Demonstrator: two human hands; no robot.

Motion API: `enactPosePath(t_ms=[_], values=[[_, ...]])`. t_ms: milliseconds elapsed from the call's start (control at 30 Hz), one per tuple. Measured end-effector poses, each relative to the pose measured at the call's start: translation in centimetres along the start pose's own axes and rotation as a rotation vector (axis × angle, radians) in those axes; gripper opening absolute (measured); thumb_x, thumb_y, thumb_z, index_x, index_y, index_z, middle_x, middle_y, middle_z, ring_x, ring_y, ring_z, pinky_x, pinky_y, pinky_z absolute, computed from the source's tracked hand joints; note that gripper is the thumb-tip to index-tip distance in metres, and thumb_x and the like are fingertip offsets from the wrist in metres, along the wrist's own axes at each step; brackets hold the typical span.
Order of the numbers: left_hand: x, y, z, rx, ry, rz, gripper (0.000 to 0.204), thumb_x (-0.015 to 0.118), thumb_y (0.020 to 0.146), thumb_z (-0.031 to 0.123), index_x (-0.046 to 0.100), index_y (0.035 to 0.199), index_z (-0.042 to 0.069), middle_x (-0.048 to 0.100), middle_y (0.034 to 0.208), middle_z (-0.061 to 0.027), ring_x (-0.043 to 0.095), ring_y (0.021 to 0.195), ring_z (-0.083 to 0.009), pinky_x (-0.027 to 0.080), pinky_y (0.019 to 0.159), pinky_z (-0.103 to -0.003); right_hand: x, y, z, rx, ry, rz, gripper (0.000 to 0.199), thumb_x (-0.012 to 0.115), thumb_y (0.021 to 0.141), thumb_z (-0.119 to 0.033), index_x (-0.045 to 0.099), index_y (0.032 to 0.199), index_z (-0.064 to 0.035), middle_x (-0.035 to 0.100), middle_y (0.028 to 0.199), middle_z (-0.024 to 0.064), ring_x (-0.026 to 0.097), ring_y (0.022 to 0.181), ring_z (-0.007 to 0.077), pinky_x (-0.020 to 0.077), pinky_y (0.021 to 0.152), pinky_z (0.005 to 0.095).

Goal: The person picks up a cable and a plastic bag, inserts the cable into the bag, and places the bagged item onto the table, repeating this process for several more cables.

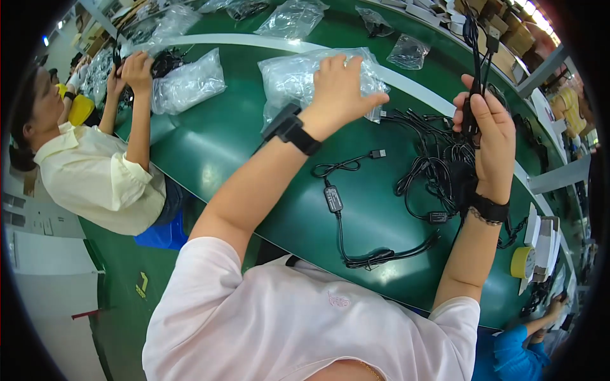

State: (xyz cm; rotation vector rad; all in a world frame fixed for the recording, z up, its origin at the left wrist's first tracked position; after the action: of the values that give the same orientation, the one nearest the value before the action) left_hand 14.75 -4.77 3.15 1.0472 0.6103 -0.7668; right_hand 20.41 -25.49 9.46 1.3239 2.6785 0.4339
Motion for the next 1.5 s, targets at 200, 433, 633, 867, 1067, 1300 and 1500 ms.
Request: enactPosePath(t_ms=[200, 433, 633, 867, 1067, 1300, 1500], values=[[3.5, 0.0, 2.0, -0.005, 0.296, -0.035, 0.067, 0.068, 0.064, 0.024, 0.038, 0.12, 0.003, 0.052, 0.106, -0.0218, 0.045, 0.103, -0.0381, 0.024, 0.09, -0.065, -1.0, 0.3, -0.2, 0.006, -0.016, 0.039, 0.033, 0.051, 0.089, -0.017, 0.051, 0.117, 0.0017, 0.058, 0.085, 0.0025, 0.053, 0.067, 0.0068, 0.0433, 0.059, 0.0184], [-0.6, -3.3, 0.4, 0.166, 0.036, -0.133, 0.048, 0.054, 0.062, -0.003, 0.047, 0.108, 0.006, 0.058, 0.086, -0.0151, 0.053, 0.087, -0.0346, 0.037, 0.073, -0.044, -1.4, 0.8, 0.1, -0.029, -0.045, -0.022, 0.034, 0.05, 0.089, -0.018, 0.052, 0.117, 0.0017, 0.058, 0.084, 0.0021, 0.053, 0.068, 0.0069, 0.0433, 0.059, 0.0192], [-1.1, -4.1, 5.0, 0.468, 0.249, -0.01, 0.039, 0.061, 0.063, 0.004, 0.059, 0.101, 0.01, 0.044, 0.118, -0.0161, 0.036, 0.113, -0.0327, 0.032, 0.09, -0.048, 0.6, 1.1, 1.6, 0.017, -0.042, -0.106, 0.034, 0.049, 0.09, -0.02, 0.052, 0.117, -0.0008, 0.058, 0.085, 0.0018, 0.054, 0.069, 0.0069, 0.044, 0.06, 0.0197], [-1.9, -4.9, 3.6, 0.646, 0.346, -0.052, 0.007, 0.06, 0.064, 0.012, 0.057, 0.067, 0.007, 0.047, 0.083, -0.0067, 0.046, 0.087, -0.0227, 0.04, 0.071, -0.033, 1.5, 0.7, 2.4, 0.077, 0.082, -0.115, 0.033, 0.05, 0.089, -0.015, 0.05, 0.118, 0.0009, 0.054, 0.082, 0.0012, 0.051, 0.066, 0.0068, 0.0435, 0.057, 0.0202], [-2.6, -7.3, 1.3, 0.45, 0.38, -0.147, 0.022, 0.058, 0.066, 0.008, 0.054, 0.088, 0.006, 0.048, 0.082, -0.0077, 0.047, 0.085, -0.0246, 0.042, 0.069, -0.035, 4.9, 1.3, 5.8, 0.261, 0.248, -0.183, 0.03, 0.049, 0.089, -0.013, 0.048, 0.115, 0.0021, 0.052, 0.08, 0.002, 0.049, 0.064, 0.0076, 0.0429, 0.054, 0.0201], [-3.8, -9.4, -0.8, 0.483, 0.406, -0.039, 0.014, 0.055, 0.063, 0.005, 0.052, 0.077, 0.005, 0.047, 0.074, -0.007, 0.048, 0.075, -0.0224, 0.043, 0.066, -0.031, 15.0, 7.5, 9.6, 0.264, 0.286, -0.318, 0.022, 0.05, 0.087, -0.011, 0.051, 0.106, 0.0003, 0.052, 0.076, 0.0007, 0.05, 0.06, 0.0068, 0.044, 0.052, 0.0213], [-10.2, -9.9, -4.8, -0.168, -0.38, 0.131, 0.009, 0.058, 0.078, 0.002, 0.052, 0.085, 0.002, 0.057, 0.082, -0.009, 0.055, 0.076, -0.0194, 0.044, 0.066, -0.026, 19.0, 9.4, 17.5, 0.303, 0.107, -0.38, 0.018, 0.051, 0.084, -0.01, 0.053, 0.099, -0.0003, 0.052, 0.067, -0.0001, 0.048, 0.055, 0.0077, 0.0385, 0.049, 0.0205]])
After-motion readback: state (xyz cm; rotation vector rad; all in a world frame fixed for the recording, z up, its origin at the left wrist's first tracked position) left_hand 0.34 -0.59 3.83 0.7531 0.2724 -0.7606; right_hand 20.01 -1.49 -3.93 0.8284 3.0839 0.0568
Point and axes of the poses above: each hand's wrist, its own y-axis towards the middle knuckle, its own x-axis out of the palm, z = x × y, the point moved 8 cm from there along y, towards the middle knuckle
